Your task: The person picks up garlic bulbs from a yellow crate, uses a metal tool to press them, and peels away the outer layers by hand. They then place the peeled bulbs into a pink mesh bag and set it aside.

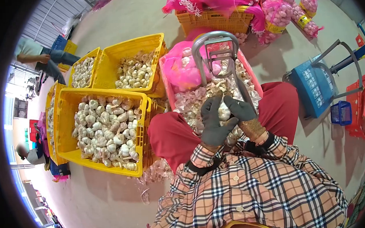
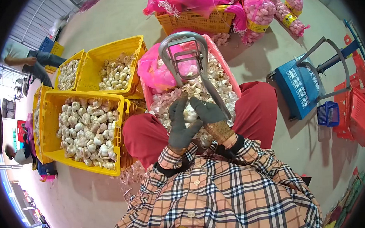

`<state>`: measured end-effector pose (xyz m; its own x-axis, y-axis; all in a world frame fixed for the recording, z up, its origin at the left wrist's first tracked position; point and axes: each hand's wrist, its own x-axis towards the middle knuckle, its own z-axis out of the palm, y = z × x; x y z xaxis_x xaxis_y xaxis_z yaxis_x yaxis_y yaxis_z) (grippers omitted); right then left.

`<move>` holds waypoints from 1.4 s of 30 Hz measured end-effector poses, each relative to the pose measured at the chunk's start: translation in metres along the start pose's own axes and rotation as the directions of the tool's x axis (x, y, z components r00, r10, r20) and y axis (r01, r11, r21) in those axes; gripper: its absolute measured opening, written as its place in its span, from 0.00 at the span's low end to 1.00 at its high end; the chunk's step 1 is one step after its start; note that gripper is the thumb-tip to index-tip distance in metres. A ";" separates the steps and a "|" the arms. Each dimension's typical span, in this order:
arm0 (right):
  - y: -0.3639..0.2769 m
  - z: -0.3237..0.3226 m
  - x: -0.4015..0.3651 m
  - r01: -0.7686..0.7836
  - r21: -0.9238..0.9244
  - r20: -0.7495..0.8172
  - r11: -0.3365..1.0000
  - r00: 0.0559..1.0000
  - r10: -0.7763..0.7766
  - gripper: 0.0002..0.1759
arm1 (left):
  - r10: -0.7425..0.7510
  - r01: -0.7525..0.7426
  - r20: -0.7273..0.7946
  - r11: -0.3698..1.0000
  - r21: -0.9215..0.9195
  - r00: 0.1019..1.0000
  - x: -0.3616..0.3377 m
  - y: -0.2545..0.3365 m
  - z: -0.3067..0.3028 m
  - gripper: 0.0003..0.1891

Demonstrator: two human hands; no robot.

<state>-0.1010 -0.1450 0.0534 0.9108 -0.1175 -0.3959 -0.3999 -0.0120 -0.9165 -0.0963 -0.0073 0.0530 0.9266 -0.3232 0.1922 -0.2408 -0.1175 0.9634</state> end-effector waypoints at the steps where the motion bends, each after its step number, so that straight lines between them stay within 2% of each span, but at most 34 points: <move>1: 0.006 -0.002 0.001 0.296 -0.273 0.031 0.915 0.954 -0.299 0.15 | 0.007 -0.003 -0.022 0.987 0.163 1.000 -0.002 0.004 -0.001 0.44; 2: 0.008 -0.002 0.001 0.538 -0.503 0.139 0.677 0.823 -0.551 0.13 | 0.016 -0.002 -0.041 0.947 0.321 0.999 -0.003 0.007 -0.002 0.44; 3: 0.008 0.000 0.005 0.255 -0.137 0.073 0.957 0.966 -0.247 0.12 | -0.011 0.037 -0.066 0.914 0.405 0.998 -0.004 0.006 -0.002 0.44; 4: 0.009 0.002 0.004 0.255 -0.135 0.072 0.957 0.966 -0.247 0.12 | -0.011 0.036 -0.064 0.913 0.406 0.998 -0.004 0.005 -0.002 0.44; 6: 0.007 0.006 0.002 0.463 -0.145 -0.018 0.874 0.882 -0.470 0.15 | -0.073 0.086 -0.054 0.943 0.320 0.996 -0.002 0.002 -0.003 0.41; 7: 0.004 0.005 0.000 0.464 -0.143 -0.023 0.874 0.882 -0.472 0.15 | -0.070 0.083 -0.050 0.943 0.322 0.996 -0.001 -0.004 -0.001 0.41; 8: -0.001 0.005 -0.003 0.396 -0.141 -0.011 0.907 0.916 -0.401 0.14 | -0.087 0.088 -0.029 0.995 0.047 0.996 0.001 -0.008 0.000 0.40; 9: -0.005 0.004 -0.005 0.326 -0.138 0.000 0.935 0.944 -0.329 0.14 | -0.097 0.094 -0.002 0.968 -0.231 0.995 0.003 -0.012 0.001 0.39; 10: -0.004 0.004 -0.005 0.329 -0.136 -0.005 0.935 0.943 -0.332 0.14 | -0.093 0.091 0.003 0.969 -0.229 0.996 0.001 -0.014 0.002 0.39; 12: -0.004 0.005 -0.004 0.442 -0.209 -0.058 0.872 0.885 -0.462 0.13 | -0.223 0.229 0.094 0.726 -0.649 0.970 0.001 0.001 0.000 0.42; 13: -0.006 0.006 -0.003 0.442 -0.206 -0.062 0.873 0.884 -0.463 0.13 | -0.185 0.184 0.068 0.730 -0.659 0.980 0.004 0.006 -0.001 0.41; 14: -0.011 0.010 -0.005 0.333 -0.170 -0.124 0.927 0.926 -0.355 0.12 | -0.187 0.189 0.074 0.730 -0.656 0.980 0.002 -0.004 -0.002 0.41; 15: -0.017 0.011 -0.009 0.220 -0.129 -0.180 0.967 0.954 -0.241 0.11 | -0.251 0.278 0.135 0.721 -0.634 0.958 0.001 -0.018 -0.005 0.39; 16: -0.025 0.010 -0.016 0.218 -0.127 -0.183 0.968 0.954 -0.239 0.11 | -0.314 0.364 0.193 0.707 -0.606 0.930 -0.001 -0.032 -0.009 0.38; 17: -0.034 0.010 -0.025 0.218 0.019 -0.044 0.976 0.975 -0.217 0.11 | -0.419 0.461 0.220 0.654 -0.600 0.881 -0.001 -0.012 -0.015 0.38; 18: -0.038 0.010 -0.030 0.194 0.163 0.100 0.967 0.972 -0.212 0.12 | -0.420 0.462 0.220 0.654 -0.599 0.881 -0.003 -0.011 -0.020 0.38; 19: -0.032 0.004 -0.027 0.038 0.250 0.282 0.967 0.953 -0.110 0.13 | -0.336 0.419 0.279 0.490 -0.764 0.900 -0.005 -0.011 -0.024 0.38; 20: -0.044 -0.006 -0.032 0.037 0.254 0.284 0.967 0.952 -0.111 0.13 | -0.240 0.375 0.312 0.291 -0.880 0.919 -0.006 -0.011 -0.027 0.38; 21: -0.068 -0.018 -0.042 -0.078 0.048 0.430 0.996 0.901 0.050 0.13 | -0.147 0.309 0.277 0.282 -0.909 0.950 -0.005 -0.012 -0.026 0.39; 22: -0.079 -0.028 -0.048 -0.160 -0.176 0.532 0.971 0.815 0.230 0.14 | -0.150 0.308 0.275 0.288 -0.907 0.950 -0.005 -0.009 -0.027 0.39; 23: -0.061 -0.031 -0.044 0.126 -0.265 0.458 0.956 0.889 0.010 0.16 | -0.215 0.283 0.236 0.221 -0.933 0.948 -0.006 -0.003 -0.028 0.39; 24: -0.055 -0.034 -0.039 0.129 -0.264 0.467 0.956 0.884 0.010 0.16 | -0.282 0.250 0.200 0.155 -0.956 0.938 -0.007 0.002 -0.029 0.40; 25: -0.052 -0.037 -0.032 0.515 -0.495 0.287 0.700 0.857 -0.427 0.16 | -0.304 0.260 0.208 0.142 -0.955 0.930 -0.007 0.003 -0.030 0.41; 26: -0.050 -0.038 -0.025 0.636 -0.728 0.214 0.256 0.565 -0.797 0.17 | -0.304 0.260 0.207 0.145 -0.955 0.930 -0.006 0.001 -0.032 0.41; 27: -0.047 -0.038 -0.015 0.635 -0.729 0.213 0.255 0.565 -0.797 0.17 | -0.256 0.277 0.226 0.183 -0.943 0.940 -0.002 -0.002 -0.034 0.42; 29: -0.035 -0.041 0.004 0.344 -0.921 -0.094 0.180 0.251 -0.963 0.20 | -0.204 0.275 0.224 0.275 -0.921 0.953 0.006 -0.004 -0.030 0.42; 30: -0.018 -0.040 0.007 0.337 -0.924 -0.096 0.181 0.253 -0.963 0.20 | -0.203 0.281 0.231 0.271 -0.920 0.952 0.008 -0.003 -0.029 0.42; 31: 0.003 -0.038 0.007 0.222 -0.834 -0.226 0.505 0.697 -0.681 0.21 | -0.231 0.296 0.233 0.294 -0.909 0.945 0.011 -0.002 -0.028 0.42; 32: 0.014 -0.040 0.005 -0.035 -0.703 -0.254 0.710 0.945 -0.204 0.23 | -0.255 0.307 0.231 0.318 -0.897 0.939 0.015 -0.002 -0.027 0.42; 33: 0.006 -0.047 -0.002 0.118 -0.535 -0.137 0.837 0.965 -0.223 0.24 | -0.258 0.338 0.259 0.342 -0.877 0.931 0.020 -0.006 -0.028 0.42; 34: -0.004 -0.046 -0.010 0.118 -0.538 -0.139 0.835 0.964 -0.225 0.24 | -0.254 0.337 0.260 0.340 -0.878 0.932 0.024 -0.009 -0.026 0.42; 36: -0.023 -0.041 -0.027 -0.099 -0.295 -0.177 0.950 0.983 0.047 0.25 | -0.268 0.337 0.255 0.330 -0.882 0.929 0.030 -0.009 -0.022 0.37; 37: -0.026 -0.043 -0.027 -0.143 -0.279 -0.136 0.950 0.985 0.109 0.26 | -0.267 0.345 0.264 0.325 -0.880 0.927 0.033 -0.009 -0.020 0.37; 42: -0.032 -0.041 -0.035 -0.198 -0.262 -0.168 0.944 0.973 0.157 0.25 | -0.286 0.383 0.292 0.350 -0.855 0.913 0.047 -0.012 -0.010 0.31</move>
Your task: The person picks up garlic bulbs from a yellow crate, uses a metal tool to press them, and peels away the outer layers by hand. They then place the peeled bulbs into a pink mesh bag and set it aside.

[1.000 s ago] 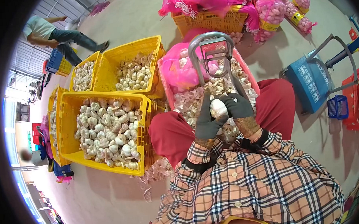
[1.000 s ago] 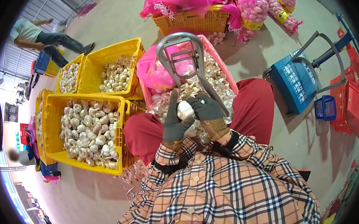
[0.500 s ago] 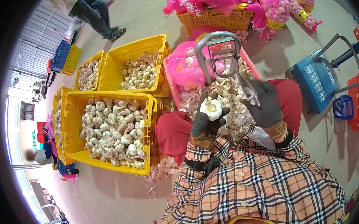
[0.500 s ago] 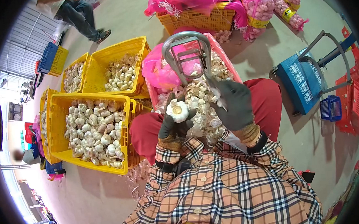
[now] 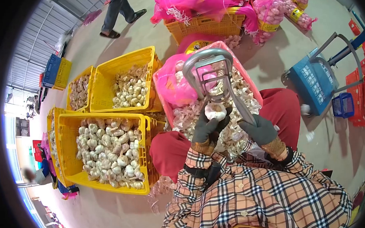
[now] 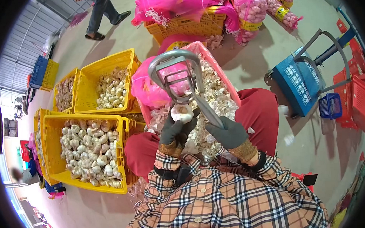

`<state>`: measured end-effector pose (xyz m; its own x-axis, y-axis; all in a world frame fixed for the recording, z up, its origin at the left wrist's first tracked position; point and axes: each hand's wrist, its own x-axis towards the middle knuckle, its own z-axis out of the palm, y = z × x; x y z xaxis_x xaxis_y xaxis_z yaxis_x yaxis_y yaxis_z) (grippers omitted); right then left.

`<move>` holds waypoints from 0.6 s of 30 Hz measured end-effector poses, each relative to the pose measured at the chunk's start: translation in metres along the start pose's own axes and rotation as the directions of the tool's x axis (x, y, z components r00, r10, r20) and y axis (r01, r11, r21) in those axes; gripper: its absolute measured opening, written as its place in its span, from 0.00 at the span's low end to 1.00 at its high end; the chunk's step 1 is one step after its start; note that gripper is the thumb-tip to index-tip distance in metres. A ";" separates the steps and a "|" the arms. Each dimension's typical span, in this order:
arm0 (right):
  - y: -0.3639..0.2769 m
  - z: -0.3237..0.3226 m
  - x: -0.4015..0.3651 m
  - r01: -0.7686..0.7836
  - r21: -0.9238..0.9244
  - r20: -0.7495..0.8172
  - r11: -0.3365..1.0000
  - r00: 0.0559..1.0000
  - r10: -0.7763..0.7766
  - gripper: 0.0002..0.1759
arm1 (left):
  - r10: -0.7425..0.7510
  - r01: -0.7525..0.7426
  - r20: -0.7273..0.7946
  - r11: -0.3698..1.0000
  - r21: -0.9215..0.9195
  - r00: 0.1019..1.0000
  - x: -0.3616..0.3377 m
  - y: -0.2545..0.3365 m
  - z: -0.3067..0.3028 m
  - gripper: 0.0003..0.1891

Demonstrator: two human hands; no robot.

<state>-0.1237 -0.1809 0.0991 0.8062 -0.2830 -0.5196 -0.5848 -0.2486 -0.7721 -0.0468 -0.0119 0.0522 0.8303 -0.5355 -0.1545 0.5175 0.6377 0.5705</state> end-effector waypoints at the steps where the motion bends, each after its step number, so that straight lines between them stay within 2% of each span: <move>1: 0.001 0.000 0.000 0.013 -0.018 -0.007 1.000 1.000 -0.013 0.25 | -0.039 0.039 -0.001 0.998 -0.040 0.999 0.002 -0.002 -0.004 0.32; 2: 0.001 0.001 0.001 0.025 -0.037 -0.012 0.999 1.000 -0.025 0.25 | -0.079 0.078 -0.001 0.994 -0.080 0.997 0.004 -0.003 -0.006 0.34; 4: -0.002 0.000 0.000 0.011 -0.051 -0.006 0.999 1.000 -0.011 0.25 | -0.049 0.052 0.032 0.995 -0.089 0.998 0.006 -0.003 -0.008 0.32; 7: -0.003 -0.001 -0.003 0.001 -0.105 -0.002 0.994 1.000 -0.001 0.25 | -0.089 0.089 -0.006 0.995 -0.035 0.996 0.006 -0.005 -0.012 0.31; 9: -0.004 -0.002 -0.004 0.060 -0.105 0.006 0.993 0.998 -0.060 0.25 | -0.001 0.000 -0.023 1.000 -0.017 1.000 0.008 -0.008 -0.009 0.29; 10: -0.004 -0.003 -0.005 0.054 -0.104 0.006 0.993 0.999 -0.053 0.25 | -0.006 0.005 -0.026 1.000 -0.018 1.000 0.008 -0.010 -0.006 0.29; 12: -0.008 -0.005 -0.009 0.018 -0.131 0.025 0.991 1.000 -0.015 0.26 | 0.010 -0.016 -0.138 0.999 -0.044 0.990 0.005 -0.005 0.014 0.28; 13: -0.013 -0.009 -0.012 0.015 -0.130 0.026 0.991 1.000 -0.012 0.26 | 0.007 -0.013 -0.140 0.999 -0.043 0.990 0.005 -0.005 0.014 0.28; 15: -0.030 -0.017 -0.022 -0.112 -0.107 0.112 0.988 0.986 0.124 0.26 | -0.056 0.031 -0.193 0.991 -0.128 0.980 0.002 -0.004 0.015 0.27; 18: -0.031 -0.018 -0.026 -0.131 -0.101 0.117 0.986 0.983 0.143 0.26 | -0.024 -0.003 -0.247 0.994 -0.110 0.969 0.002 -0.005 0.020 0.26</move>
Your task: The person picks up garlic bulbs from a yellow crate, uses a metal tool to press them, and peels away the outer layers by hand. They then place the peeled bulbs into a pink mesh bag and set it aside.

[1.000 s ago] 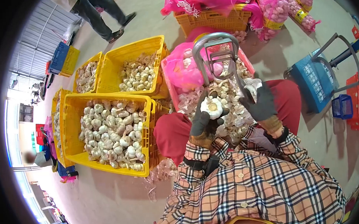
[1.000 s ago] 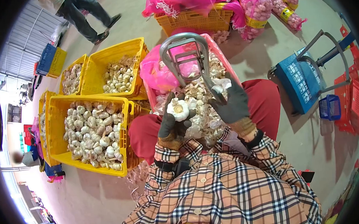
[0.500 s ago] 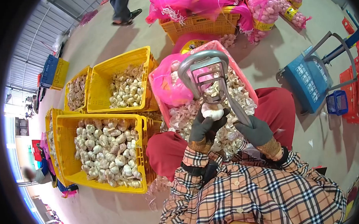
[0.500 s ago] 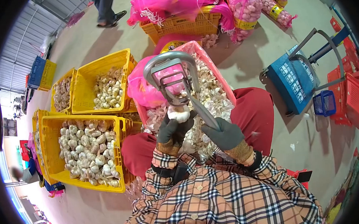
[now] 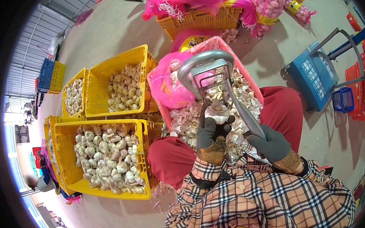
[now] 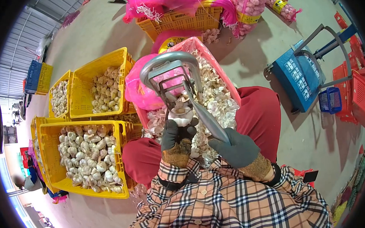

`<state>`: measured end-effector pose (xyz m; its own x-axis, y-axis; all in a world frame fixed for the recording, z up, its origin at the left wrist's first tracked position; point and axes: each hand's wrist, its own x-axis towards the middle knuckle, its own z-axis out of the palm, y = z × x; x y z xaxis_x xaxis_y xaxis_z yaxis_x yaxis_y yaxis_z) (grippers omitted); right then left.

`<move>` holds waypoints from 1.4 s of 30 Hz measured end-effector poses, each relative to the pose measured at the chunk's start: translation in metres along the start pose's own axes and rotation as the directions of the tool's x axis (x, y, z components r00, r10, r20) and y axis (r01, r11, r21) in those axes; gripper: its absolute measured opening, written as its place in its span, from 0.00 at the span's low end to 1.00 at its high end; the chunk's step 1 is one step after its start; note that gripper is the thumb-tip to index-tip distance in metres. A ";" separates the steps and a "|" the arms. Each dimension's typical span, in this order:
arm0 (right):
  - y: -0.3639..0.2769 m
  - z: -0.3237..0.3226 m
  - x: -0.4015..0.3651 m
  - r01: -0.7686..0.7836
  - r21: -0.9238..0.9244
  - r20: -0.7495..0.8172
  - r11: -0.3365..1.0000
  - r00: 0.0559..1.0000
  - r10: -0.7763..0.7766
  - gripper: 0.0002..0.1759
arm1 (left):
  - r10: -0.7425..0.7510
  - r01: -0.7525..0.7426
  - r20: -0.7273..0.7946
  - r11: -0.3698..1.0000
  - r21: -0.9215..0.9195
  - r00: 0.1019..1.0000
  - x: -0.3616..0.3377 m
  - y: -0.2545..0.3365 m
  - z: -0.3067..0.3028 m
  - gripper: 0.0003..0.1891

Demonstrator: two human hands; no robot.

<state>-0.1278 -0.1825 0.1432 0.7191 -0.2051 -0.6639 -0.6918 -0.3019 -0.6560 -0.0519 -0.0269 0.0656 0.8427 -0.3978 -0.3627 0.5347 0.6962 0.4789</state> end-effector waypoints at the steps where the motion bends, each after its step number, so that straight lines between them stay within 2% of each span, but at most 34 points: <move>1: -0.001 0.000 -0.001 -0.001 0.000 0.000 1.000 1.000 0.001 0.26 | -0.001 0.001 0.000 1.000 0.000 1.000 0.000 0.001 0.003 0.26; 3: -0.004 0.000 -0.003 -0.027 0.001 0.005 1.000 1.000 0.027 0.26 | -0.006 0.007 -0.060 1.000 0.013 0.998 -0.003 0.003 0.010 0.26; 7: 0.007 0.008 0.006 0.011 -0.027 -0.035 1.000 0.999 -0.012 0.24 | -0.012 0.012 -0.023 1.000 -0.010 1.000 -0.001 0.001 0.003 0.25; 9: 0.030 0.020 0.028 0.198 0.064 -0.100 0.978 0.976 -0.191 0.20 | 0.017 -0.017 0.000 1.000 0.019 1.000 0.000 0.000 0.001 0.26; 13: 0.045 0.030 0.048 0.283 0.202 -0.095 0.937 0.958 -0.269 0.16 | 0.010 -0.010 0.009 1.000 -0.016 1.000 0.006 0.001 -0.007 0.27; 15: 0.057 0.034 0.063 0.362 0.128 -0.156 0.923 0.927 -0.342 0.14 | 0.017 -0.014 0.102 1.000 -0.026 0.995 0.010 0.001 -0.009 0.28; 16: 0.063 0.036 0.079 0.363 0.127 -0.165 0.923 0.925 -0.342 0.14 | 0.012 -0.009 0.110 1.000 -0.026 0.994 0.011 -0.001 -0.012 0.28; 18: 0.062 0.039 0.104 0.522 0.043 -0.251 0.852 0.831 -0.497 0.14 | -0.018 0.018 0.119 1.000 0.002 0.993 0.014 -0.002 -0.021 0.29; 19: 0.058 0.038 0.101 0.506 -0.036 -0.263 0.862 0.827 -0.497 0.15 | -0.085 0.084 0.125 0.996 0.013 0.988 0.014 0.001 -0.025 0.29; 20: 0.062 0.038 0.104 0.518 -0.039 -0.258 0.855 0.821 -0.509 0.15 | -0.071 0.070 0.129 0.997 0.014 0.989 0.013 0.001 -0.026 0.29; 22: 0.069 0.038 0.112 0.517 -0.043 -0.228 0.855 0.828 -0.512 0.18 | -0.002 -0.031 0.162 0.980 0.198 0.987 0.013 0.003 -0.025 0.30; 23: 0.059 0.035 0.103 0.525 -0.044 -0.224 0.850 0.824 -0.521 0.18 | 0.015 -0.049 0.173 0.979 0.197 0.985 0.004 0.005 -0.020 0.35; 24: 0.039 0.028 0.085 0.611 -0.371 -0.368 0.699 0.595 -0.715 0.20 | 0.022 -0.056 0.168 0.979 0.195 0.985 -0.005 0.005 -0.016 0.35; 25: 0.025 0.024 0.068 0.556 -0.670 -0.390 0.492 0.300 -0.870 0.23 | 0.058 -0.100 0.170 0.962 0.255 0.984 -0.013 0.004 -0.015 0.37; 26: 0.017 0.024 0.054 0.566 -0.666 -0.379 0.485 0.304 -0.874 0.23 | 0.095 -0.144 0.166 0.938 0.314 0.982 -0.021 0.003 -0.017 0.39; 27: 0.013 0.027 0.041 0.665 -0.547 -0.335 0.509 0.383 -0.861 0.24 | 0.078 -0.150 0.228 0.936 0.319 0.971 -0.026 0.004 -0.023 0.38; 28: 0.009 0.034 0.033 0.749 -0.406 -0.272 0.523 0.448 -0.852 0.26 | 0.053 -0.106 0.146 0.918 0.382 0.988 -0.035 0.004 -0.024 0.35; 29: 0.005 0.045 0.029 0.807 -0.224 -0.211 0.547 0.508 -0.835 0.20 | 0.033 -0.085 0.131 0.904 0.419 0.991 -0.044 0.000 -0.029 0.34; 30: 0.004 0.057 0.036 0.910 -0.032 -0.206 0.414 0.399 -0.894 0.14 | 0.019 -0.072 0.121 0.887 0.456 0.993 -0.052 0.000 -0.031 0.32; 31: 0.003 0.059 0.035 0.884 -0.002 -0.181 0.468 0.460 -0.869 0.12 | -0.067 0.028 0.105 0.941 0.337 0.992 -0.056 0.003 -0.032 0.30; 32: 0.001 0.058 0.032 0.852 0.018 -0.153 0.524 0.520 -0.840 0.09 | -0.076 0.033 0.074 0.885 0.465 0.994 -0.060 0.011 -0.031 0.36; 33: 0.002 0.059 0.038 0.868 0.029 -0.131 0.495 0.495 -0.859 0.09 | 0.008 -0.045 0.069 0.840 0.541 0.998 -0.055 0.017 -0.040 0.33; 34: 0.006 0.061 0.045 0.880 -0.125 -0.179 0.458 0.434 -0.883 0.08 | 0.083 -0.110 0.072 0.781 0.615 0.994 -0.048 0.024 -0.049 0.31; 35: 0.008 0.060 0.049 0.864 -0.279 -0.223 0.420 0.367 -0.903 0.07 | 0.208 -0.094 -0.086 0.721 0.686 0.974 -0.047 0.050 -0.031 0.28; 36: 0.011 0.059 0.051 0.873 -0.275 -0.211 0.402 0.354 -0.911 0.07 | 0.323 -0.186 -0.127 0.777 0.601 0.938 -0.035 0.075 -0.034 0.26; 37: 0.016 0.057 0.051 0.875 -0.224 -0.260 0.430 0.371 -0.891 0.07 | 0.516 -0.339 -0.130 0.711 0.616 0.847 -0.026 0.098 -0.024 0.25; 38: 0.019 0.056 0.050 0.872 -0.172 -0.309 0.459 0.395 -0.865 0.07 | 0.578 -0.341 -0.085 0.587 0.734 0.812 -0.015 0.123 -0.024 0.24; 39: 0.015 0.053 0.045 0.880 -0.217 -0.316 0.422 0.346 -0.884 0.07 | 0.534 -0.275 -0.089 0.564 0.779 0.841 -0.003 0.146 -0.024 0.25; 40: 0.017 0.052 0.045 0.881 -0.225 -0.317 0.416 0.337 -0.886 0.07 | 0.562 -0.362 0.046 0.467 0.807 0.826 0.023 0.155 -0.034 0.23; 41: 0.020 0.051 0.047 0.872 -0.160 -0.342 0.463 0.391 -0.855 0.07 | 0.603 -0.539 0.230 0.401 0.740 0.764 0.058 0.156 -0.053 0.21; 42: 0.025 0.049 0.048 0.857 -0.092 -0.358 0.507 0.446 -0.820 0.07 | 0.606 -0.544 0.230 0.405 0.735 0.761 0.091 0.156 -0.062 0.21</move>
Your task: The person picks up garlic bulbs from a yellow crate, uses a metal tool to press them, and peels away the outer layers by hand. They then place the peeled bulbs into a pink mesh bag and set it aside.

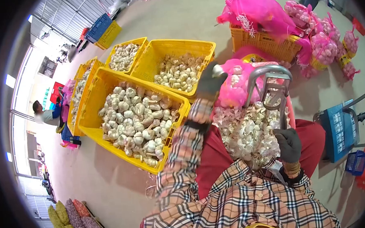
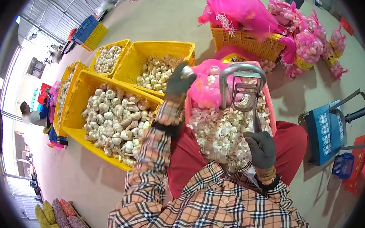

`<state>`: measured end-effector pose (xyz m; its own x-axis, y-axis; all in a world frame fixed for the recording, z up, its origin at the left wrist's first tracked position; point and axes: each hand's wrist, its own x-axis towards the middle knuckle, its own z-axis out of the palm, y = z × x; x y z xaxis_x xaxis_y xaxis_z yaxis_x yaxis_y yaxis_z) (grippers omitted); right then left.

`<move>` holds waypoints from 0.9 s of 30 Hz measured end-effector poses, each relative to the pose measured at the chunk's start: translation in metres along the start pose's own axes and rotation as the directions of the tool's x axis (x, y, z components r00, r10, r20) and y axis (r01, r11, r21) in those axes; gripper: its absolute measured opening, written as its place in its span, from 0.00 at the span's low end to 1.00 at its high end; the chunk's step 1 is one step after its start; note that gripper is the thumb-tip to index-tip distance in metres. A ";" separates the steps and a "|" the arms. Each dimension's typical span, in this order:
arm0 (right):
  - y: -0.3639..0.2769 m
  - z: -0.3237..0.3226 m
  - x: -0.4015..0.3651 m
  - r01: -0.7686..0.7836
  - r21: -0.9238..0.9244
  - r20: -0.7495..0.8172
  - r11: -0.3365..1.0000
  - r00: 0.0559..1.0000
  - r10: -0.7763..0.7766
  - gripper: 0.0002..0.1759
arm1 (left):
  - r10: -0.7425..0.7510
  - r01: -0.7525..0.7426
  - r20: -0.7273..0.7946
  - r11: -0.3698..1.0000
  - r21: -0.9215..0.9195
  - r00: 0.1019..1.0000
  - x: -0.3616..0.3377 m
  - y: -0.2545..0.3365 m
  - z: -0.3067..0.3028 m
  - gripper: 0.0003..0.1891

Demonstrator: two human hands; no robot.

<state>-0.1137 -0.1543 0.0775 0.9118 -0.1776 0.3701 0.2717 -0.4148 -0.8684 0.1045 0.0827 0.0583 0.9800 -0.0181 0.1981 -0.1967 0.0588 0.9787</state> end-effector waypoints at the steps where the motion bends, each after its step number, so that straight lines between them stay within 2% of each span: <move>1: 0.005 -0.002 -0.001 -0.019 -0.046 0.018 0.999 1.000 0.020 0.07 | 0.069 -0.074 0.029 0.965 0.250 0.997 0.023 -0.020 0.009 0.20; 2: 0.008 -0.004 -0.001 -0.012 -0.042 0.032 0.999 0.999 0.013 0.07 | 0.125 -0.141 0.066 0.861 0.488 0.990 0.038 -0.032 0.020 0.20; 4: 0.015 -0.002 -0.005 -0.051 -0.102 0.032 0.993 0.998 0.054 0.07 | 0.369 -0.367 0.145 0.656 0.660 0.918 0.044 -0.046 0.046 0.19; 5: 0.014 -0.001 -0.006 -0.063 -0.078 0.049 0.995 0.997 0.067 0.07 | 0.429 -0.442 0.187 0.635 0.633 0.884 0.049 -0.073 0.052 0.18; 6: 0.008 0.000 -0.001 0.072 -0.139 0.092 0.988 0.994 -0.059 0.08 | 0.484 -0.514 0.231 0.606 0.607 0.844 0.055 -0.100 0.052 0.17; 7: 0.003 0.001 0.001 0.105 -0.168 0.126 0.980 0.988 -0.084 0.08 | 0.233 -0.380 0.304 0.474 0.794 0.924 0.054 -0.099 0.052 0.16; 8: 0.001 0.001 0.002 0.134 -0.200 0.153 0.971 0.983 -0.104 0.08 | -0.050 -0.270 0.296 0.282 0.920 0.954 0.051 -0.095 0.052 0.15; 9: 0.002 0.001 0.003 0.135 -0.173 0.176 0.975 0.979 -0.105 0.08 | -0.064 -0.244 0.269 0.265 0.933 0.961 0.049 -0.097 0.047 0.15; 11: 0.006 -0.001 0.002 0.198 -0.321 0.242 0.926 0.963 -0.122 0.08 | 0.037 -0.242 0.241 0.260 0.935 0.970 0.044 -0.101 0.041 0.15; 12: 0.007 0.001 0.002 0.189 -0.311 0.249 0.931 0.962 -0.113 0.08 | -0.255 -0.209 0.290 0.301 0.930 0.922 0.053 -0.093 0.041 0.17; 15: 0.002 0.006 0.010 0.215 -0.416 0.252 0.883 0.961 -0.115 0.08 | -0.325 -0.219 0.322 0.315 0.924 0.889 0.042 -0.084 0.038 0.17; 18: 0.004 0.008 0.008 0.195 -0.381 0.198 0.904 0.972 -0.126 0.08 | -0.358 -0.250 0.365 0.328 0.911 0.860 0.043 -0.078 0.031 0.16; 20: 0.002 0.004 0.006 0.220 -0.371 0.229 0.902 0.963 -0.141 0.08 | -0.097 -0.246 0.390 0.632 0.735 0.916 0.043 -0.086 0.022 0.15; 21: 0.002 0.002 0.006 0.243 -0.357 0.255 0.902 0.954 -0.156 0.08 | 0.135 -0.228 0.184 0.585 0.778 0.974 0.047 -0.095 0.009 0.17; 22: 0.003 0.001 0.005 0.237 -0.364 0.245 0.901 0.957 -0.153 0.08 | 0.207 -0.307 0.227 0.588 0.748 0.952 0.052 -0.088 -0.023 0.16; 23: 0.004 0.000 0.003 0.259 -0.359 0.245 0.897 0.953 -0.177 0.08 | 0.214 -0.279 0.223 0.283 0.918 0.951 0.053 -0.082 -0.073 0.13; 24: 0.005 0.000 0.001 0.282 -0.351 0.249 0.893 0.947 -0.201 0.08 | 0.224 -0.210 0.217 -0.058 0.976 0.950 0.047 -0.077 -0.110 0.12; 25: 0.006 -0.001 0.001 0.282 -0.349 0.250 0.894 0.947 -0.200 0.08 | 0.222 -0.209 0.216 -0.059 0.976 0.951 0.031 -0.076 -0.136 0.12; 26: 0.006 -0.001 0.002 0.277 -0.355 0.261 0.893 0.947 -0.190 0.08 | 0.072 -0.078 0.084 -0.073 0.994 0.994 0.015 -0.064 -0.162 0.12; 27: 0.006 0.000 0.002 0.270 -0.361 0.268 0.893 0.947 -0.178 0.08 | -0.076 0.046 -0.055 -0.108 0.993 0.996 0.000 -0.050 -0.186 0.13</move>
<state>-0.1105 -0.1573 0.0729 0.8973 0.1448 0.4169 0.3779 -0.7401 -0.5562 0.1197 0.2653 -0.0007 0.9922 0.0321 0.1203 0.0375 -0.9984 -0.0425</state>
